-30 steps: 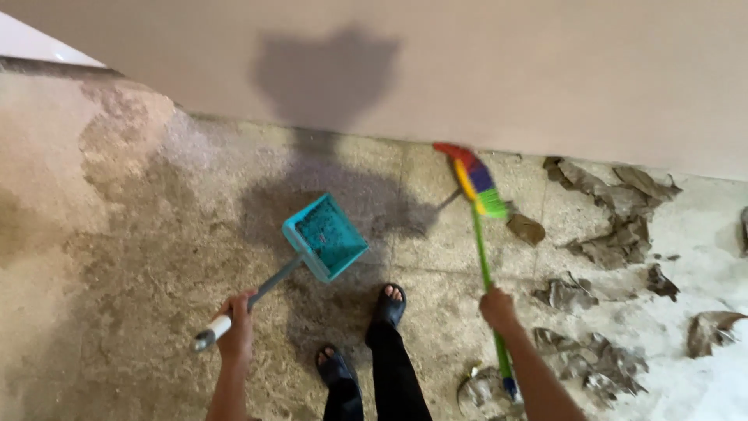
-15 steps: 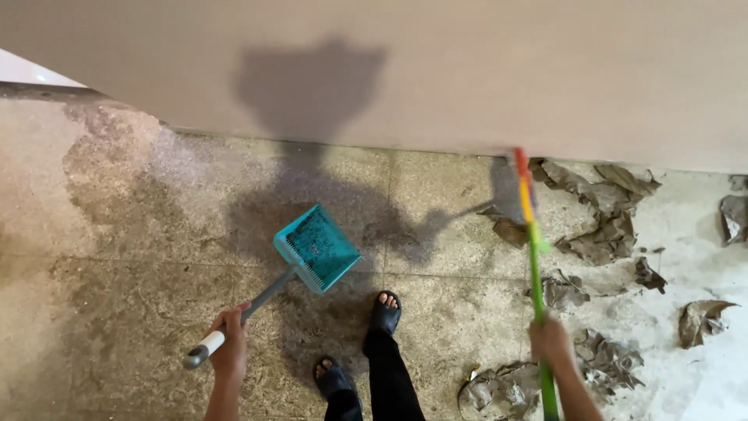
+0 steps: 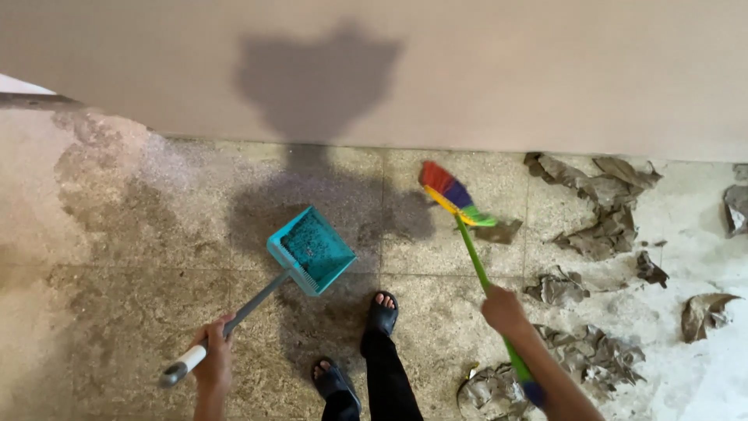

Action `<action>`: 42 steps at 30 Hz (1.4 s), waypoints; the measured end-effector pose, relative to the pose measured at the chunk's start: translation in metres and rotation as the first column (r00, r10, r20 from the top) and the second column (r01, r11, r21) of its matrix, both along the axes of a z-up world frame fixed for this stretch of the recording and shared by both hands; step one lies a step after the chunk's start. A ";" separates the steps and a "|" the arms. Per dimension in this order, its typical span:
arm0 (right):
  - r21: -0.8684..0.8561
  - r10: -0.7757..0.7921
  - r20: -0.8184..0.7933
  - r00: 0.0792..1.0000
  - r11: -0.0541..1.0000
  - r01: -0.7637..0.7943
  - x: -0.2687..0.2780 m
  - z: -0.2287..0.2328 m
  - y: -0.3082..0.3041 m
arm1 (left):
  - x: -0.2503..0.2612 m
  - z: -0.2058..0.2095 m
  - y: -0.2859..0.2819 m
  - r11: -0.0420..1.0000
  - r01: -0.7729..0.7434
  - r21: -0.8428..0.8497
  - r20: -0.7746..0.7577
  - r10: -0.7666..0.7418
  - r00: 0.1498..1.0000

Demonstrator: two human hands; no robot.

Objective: Sweeping large pieces of dried debris from a concrete floor into a dustpan and emptying it into a collection bag.

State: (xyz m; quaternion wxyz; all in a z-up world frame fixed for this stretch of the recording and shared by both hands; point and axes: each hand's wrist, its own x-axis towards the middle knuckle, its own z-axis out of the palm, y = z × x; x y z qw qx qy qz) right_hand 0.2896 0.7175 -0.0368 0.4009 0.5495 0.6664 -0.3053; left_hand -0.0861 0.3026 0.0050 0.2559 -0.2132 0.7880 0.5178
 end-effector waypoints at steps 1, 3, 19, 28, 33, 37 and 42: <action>0.013 0.044 -0.008 0.999 0.999 -0.043 0.003 0.028 -0.001 | 0.000 0.004 0.002 0.999 0.035 -0.031 0.006 -0.035 0.999; 0.026 0.101 -0.022 0.995 0.995 -0.101 0.002 0.068 -0.002 | 0.000 0.003 0.003 0.997 0.055 -0.063 0.009 -0.054 0.998; -0.095 -0.002 0.006 1.000 0.995 0.003 -0.032 0.025 -0.093 | 0.006 -0.025 -0.014 0.994 0.108 -0.004 -0.134 -0.108 0.985; 0.167 0.136 0.040 0.990 0.976 -0.141 0.015 -0.047 -0.041 | 0.008 -0.034 -0.018 0.985 0.163 -0.049 -0.197 -0.170 0.966; 0.188 0.862 0.157 0.482 0.453 -0.871 0.045 -0.180 -0.101 | 0.006 -0.020 -0.005 0.996 0.085 -0.013 -0.143 -0.086 0.986; -0.020 0.194 -0.123 0.973 0.980 -0.198 0.044 -0.087 -0.170 | 0.011 -0.032 -0.022 0.993 0.120 -0.006 -0.151 -0.119 0.981; 0.183 0.417 -0.281 0.864 0.908 -0.378 0.026 -0.071 -0.169 | 0.013 -0.041 -0.020 0.989 0.143 0.026 -0.211 -0.135 0.968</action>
